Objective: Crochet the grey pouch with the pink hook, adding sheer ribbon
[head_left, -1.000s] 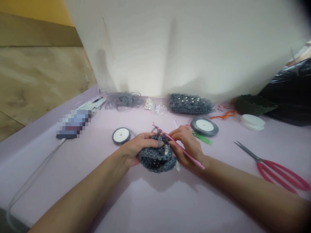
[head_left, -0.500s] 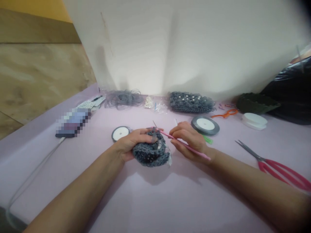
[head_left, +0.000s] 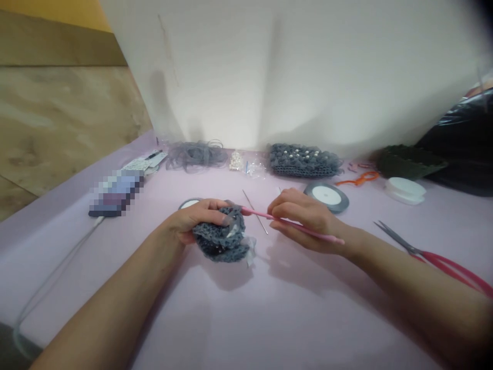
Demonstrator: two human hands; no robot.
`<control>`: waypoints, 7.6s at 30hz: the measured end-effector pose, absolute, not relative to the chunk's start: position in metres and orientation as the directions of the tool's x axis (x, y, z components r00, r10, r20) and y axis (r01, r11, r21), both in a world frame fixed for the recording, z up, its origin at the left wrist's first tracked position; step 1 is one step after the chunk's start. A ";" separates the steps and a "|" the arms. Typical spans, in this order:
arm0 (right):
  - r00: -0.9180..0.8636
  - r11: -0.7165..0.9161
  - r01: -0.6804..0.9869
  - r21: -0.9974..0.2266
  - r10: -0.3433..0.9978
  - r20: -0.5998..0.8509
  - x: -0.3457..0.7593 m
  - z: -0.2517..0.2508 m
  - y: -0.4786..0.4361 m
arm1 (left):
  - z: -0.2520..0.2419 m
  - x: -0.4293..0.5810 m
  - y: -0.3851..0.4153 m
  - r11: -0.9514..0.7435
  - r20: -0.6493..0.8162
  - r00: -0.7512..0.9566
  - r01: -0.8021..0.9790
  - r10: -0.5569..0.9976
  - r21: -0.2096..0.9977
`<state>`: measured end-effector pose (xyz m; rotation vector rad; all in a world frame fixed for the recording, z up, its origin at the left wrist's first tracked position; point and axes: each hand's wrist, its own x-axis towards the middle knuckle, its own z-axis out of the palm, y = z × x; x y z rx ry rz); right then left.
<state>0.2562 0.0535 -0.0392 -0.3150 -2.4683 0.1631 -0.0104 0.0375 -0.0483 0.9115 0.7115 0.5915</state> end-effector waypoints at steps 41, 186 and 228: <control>-0.590 0.468 0.264 -0.844 0.770 0.243 0.249 -0.039 0.043 | -0.057 -0.005 0.038 0.449 -0.407 0.588 0.082 0.699 0.890; -0.532 0.845 0.279 -0.456 0.531 0.659 0.232 -0.066 0.029 | -0.049 0.028 0.020 -0.353 0.344 0.113 0.495 0.932 0.794; -0.600 0.452 -0.011 -0.892 0.710 0.367 0.239 -0.057 0.029 | -0.036 0.006 0.030 0.326 -0.236 0.359 -0.215 0.903 0.921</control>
